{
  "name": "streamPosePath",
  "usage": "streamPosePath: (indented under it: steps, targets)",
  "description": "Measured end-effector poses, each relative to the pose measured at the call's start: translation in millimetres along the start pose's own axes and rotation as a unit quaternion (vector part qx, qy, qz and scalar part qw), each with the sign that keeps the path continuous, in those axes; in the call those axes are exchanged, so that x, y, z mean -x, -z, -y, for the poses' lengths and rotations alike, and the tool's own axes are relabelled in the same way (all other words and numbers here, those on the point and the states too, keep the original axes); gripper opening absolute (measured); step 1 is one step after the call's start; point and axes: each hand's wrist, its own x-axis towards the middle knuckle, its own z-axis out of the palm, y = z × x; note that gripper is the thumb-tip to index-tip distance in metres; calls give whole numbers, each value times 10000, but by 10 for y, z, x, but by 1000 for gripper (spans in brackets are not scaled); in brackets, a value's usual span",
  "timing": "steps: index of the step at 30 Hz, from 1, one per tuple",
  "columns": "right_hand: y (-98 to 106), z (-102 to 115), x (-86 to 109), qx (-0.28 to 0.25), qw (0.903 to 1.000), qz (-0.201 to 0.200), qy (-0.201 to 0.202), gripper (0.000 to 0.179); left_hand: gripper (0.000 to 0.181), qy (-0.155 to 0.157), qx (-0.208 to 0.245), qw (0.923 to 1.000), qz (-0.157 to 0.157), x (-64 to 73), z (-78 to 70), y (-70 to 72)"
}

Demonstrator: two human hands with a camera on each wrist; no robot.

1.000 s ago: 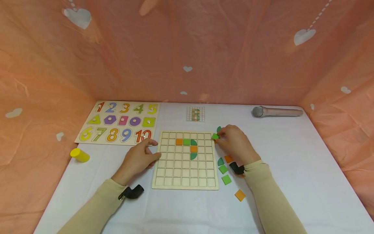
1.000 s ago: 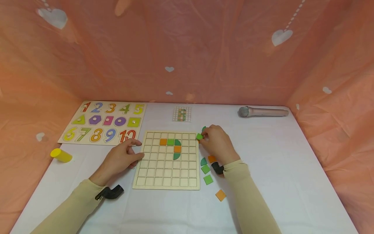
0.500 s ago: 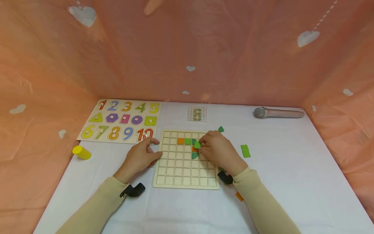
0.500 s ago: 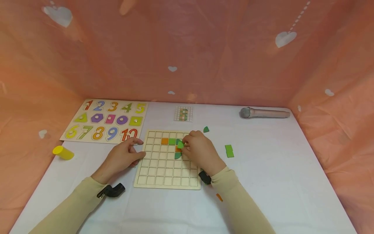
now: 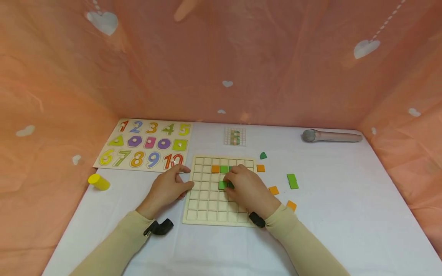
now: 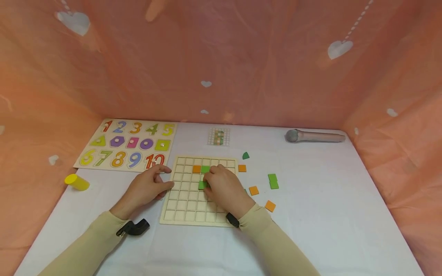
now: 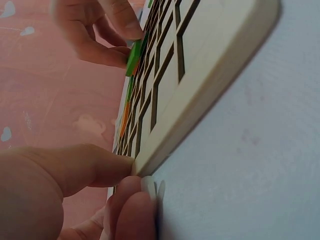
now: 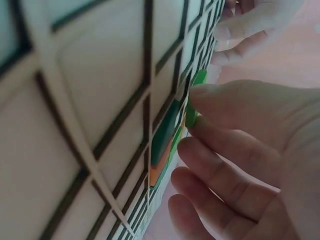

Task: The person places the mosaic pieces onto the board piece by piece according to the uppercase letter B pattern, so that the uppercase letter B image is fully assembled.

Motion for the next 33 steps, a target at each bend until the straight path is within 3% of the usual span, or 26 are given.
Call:
streamPosePath:
  steps: [33]
  targets:
    - [-18,6,0,68,9999,68,-26,16,46,-78,-12,10000,4,-8,10,-5]
